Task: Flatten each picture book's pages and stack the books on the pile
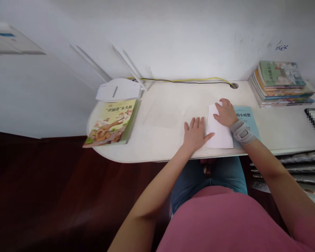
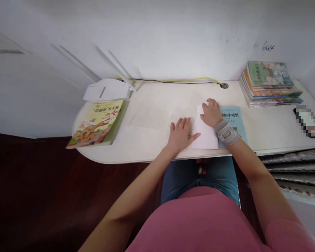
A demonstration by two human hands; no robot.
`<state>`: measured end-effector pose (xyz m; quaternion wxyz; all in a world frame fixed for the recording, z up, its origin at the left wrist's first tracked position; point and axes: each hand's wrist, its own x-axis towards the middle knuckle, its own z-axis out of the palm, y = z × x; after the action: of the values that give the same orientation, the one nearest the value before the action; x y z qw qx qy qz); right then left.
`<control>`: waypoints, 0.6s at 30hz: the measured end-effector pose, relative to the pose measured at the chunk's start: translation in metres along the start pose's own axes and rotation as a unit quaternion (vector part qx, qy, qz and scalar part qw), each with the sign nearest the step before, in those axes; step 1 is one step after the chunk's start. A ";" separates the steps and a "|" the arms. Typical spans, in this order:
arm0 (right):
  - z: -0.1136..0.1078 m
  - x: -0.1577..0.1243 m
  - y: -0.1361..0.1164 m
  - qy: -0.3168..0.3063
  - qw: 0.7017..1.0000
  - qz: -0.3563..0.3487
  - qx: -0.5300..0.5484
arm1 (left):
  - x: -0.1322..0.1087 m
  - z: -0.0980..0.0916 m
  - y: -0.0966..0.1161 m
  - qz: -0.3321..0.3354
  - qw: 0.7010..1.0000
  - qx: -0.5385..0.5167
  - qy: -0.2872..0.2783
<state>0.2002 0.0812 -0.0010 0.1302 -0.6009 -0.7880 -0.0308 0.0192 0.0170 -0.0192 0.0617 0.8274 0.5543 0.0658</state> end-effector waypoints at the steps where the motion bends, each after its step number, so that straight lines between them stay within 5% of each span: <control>1: 0.000 0.000 0.000 0.000 1.000 -0.005 -0.002 | 0.000 -0.001 0.001 -0.001 1.000 0.000 -0.001; 10: -0.015 -0.006 -0.005 -0.038 0.999 -0.016 -0.035 | 0.000 0.003 0.000 0.003 1.000 0.001 -0.011; 18: -0.008 -0.005 -0.002 -0.041 0.997 -0.043 -0.050 | -0.002 0.003 0.000 0.018 1.000 -0.003 0.003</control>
<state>0.2012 0.0747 0.0058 0.0666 -0.5730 -0.8152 -0.0508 0.0189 0.0152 -0.0225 0.0611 0.8367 0.5396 0.0711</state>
